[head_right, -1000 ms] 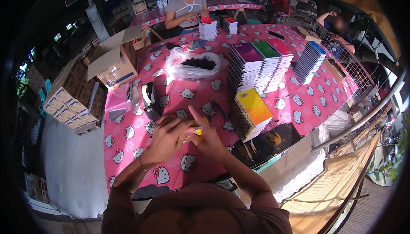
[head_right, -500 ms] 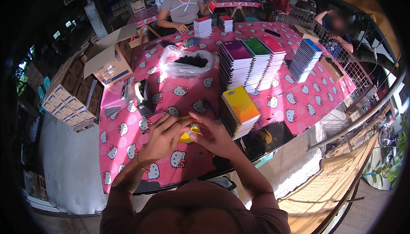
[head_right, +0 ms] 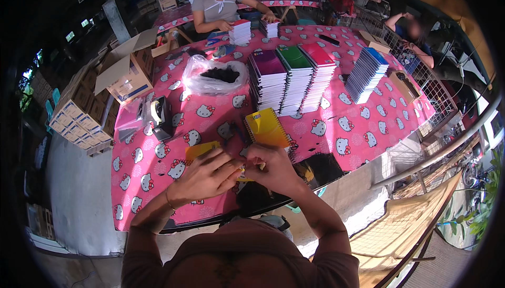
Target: The person packages notebooks into small boxes by hand, inserting one notebook per box and then closing the boxes.
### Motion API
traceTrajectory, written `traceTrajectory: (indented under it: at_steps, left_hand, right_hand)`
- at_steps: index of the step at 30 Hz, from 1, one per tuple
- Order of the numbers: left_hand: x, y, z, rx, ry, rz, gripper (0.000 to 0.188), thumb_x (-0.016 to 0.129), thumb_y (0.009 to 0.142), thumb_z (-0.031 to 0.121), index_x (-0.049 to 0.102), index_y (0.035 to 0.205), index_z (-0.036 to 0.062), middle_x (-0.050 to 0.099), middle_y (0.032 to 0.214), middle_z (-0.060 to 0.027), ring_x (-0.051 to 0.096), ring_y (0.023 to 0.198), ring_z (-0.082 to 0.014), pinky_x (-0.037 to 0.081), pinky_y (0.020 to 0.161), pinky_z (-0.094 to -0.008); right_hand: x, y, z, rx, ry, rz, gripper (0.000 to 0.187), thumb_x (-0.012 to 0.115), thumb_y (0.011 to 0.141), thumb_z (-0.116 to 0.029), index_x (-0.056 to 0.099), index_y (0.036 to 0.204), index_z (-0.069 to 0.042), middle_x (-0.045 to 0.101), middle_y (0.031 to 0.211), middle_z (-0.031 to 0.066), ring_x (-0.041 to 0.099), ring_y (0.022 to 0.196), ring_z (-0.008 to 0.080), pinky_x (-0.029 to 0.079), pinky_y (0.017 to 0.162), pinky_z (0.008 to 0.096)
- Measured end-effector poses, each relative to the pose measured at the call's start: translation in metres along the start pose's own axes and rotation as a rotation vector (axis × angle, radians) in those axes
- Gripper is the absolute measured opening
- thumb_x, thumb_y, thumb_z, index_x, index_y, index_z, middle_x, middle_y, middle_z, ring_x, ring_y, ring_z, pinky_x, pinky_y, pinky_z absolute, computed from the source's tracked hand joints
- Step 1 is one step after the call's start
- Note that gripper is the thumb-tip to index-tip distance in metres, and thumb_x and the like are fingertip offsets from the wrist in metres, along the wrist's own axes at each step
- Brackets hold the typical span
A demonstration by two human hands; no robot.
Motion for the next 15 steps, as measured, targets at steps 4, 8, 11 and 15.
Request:
traceTrajectory:
  at_steps: [4, 8, 11, 15]
  left_hand:
    - [-0.001, 0.031, -0.005, -0.007, 0.077, 0.014, 0.036, 0.073, 0.071, 0.009, 0.066, 0.106, 0.0053, 0.059, 0.103, -0.0079, 0.057, 0.090, -0.0256, 0.050, 0.075, -0.0393]
    - [-0.006, 0.053, -0.021, 0.053, 0.147, 0.236, 0.030, 0.070, 0.074, 0.005, 0.066, 0.104, 0.0041, 0.061, 0.110, -0.0098, 0.061, 0.102, -0.0272, 0.051, 0.083, -0.0402]
    - [0.053, 0.031, -0.043, 0.026, -0.018, 0.146, 0.026, 0.068, 0.076, -0.001, 0.065, 0.102, 0.0030, 0.063, 0.116, -0.0106, 0.060, 0.119, -0.0302, 0.053, 0.096, -0.0403]
    - [0.087, 0.011, -0.045, -0.035, -0.099, 0.129, 0.031, 0.067, 0.075, -0.011, 0.067, 0.104, 0.0009, 0.063, 0.118, -0.0111, 0.061, 0.119, -0.0300, 0.055, 0.097, -0.0406]
  right_hand:
    - [-0.024, -0.008, 0.014, -0.003, -0.099, 0.254, 0.028, 0.075, 0.080, -0.007, 0.065, 0.104, 0.001, 0.068, 0.103, 0.0136, 0.069, 0.095, 0.0246, 0.054, 0.084, 0.0342]
    - [-0.054, -0.015, 0.047, -0.041, -0.227, 0.269, 0.073, 0.081, 0.080, -0.023, 0.047, 0.141, -0.001, 0.057, 0.133, 0.0226, 0.060, 0.119, 0.0396, 0.049, 0.098, 0.0410]
    - [-0.043, -0.022, 0.100, 0.129, -0.108, 0.103, 0.087, 0.085, 0.076, -0.023, 0.039, 0.147, 0.000, 0.054, 0.138, 0.0231, 0.056, 0.124, 0.0394, 0.049, 0.101, 0.0425]
    - [-0.043, -0.026, 0.110, 0.096, -0.141, 0.168, 0.089, 0.086, 0.073, -0.021, 0.039, 0.147, 0.000, 0.054, 0.138, 0.0230, 0.057, 0.124, 0.0385, 0.049, 0.101, 0.0421]
Point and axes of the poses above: each hand's wrist, its own y-axis towards the middle knuckle, its own x-axis out of the palm, z = x × y, the point moved 7 cm from there along y, towards the middle knuckle
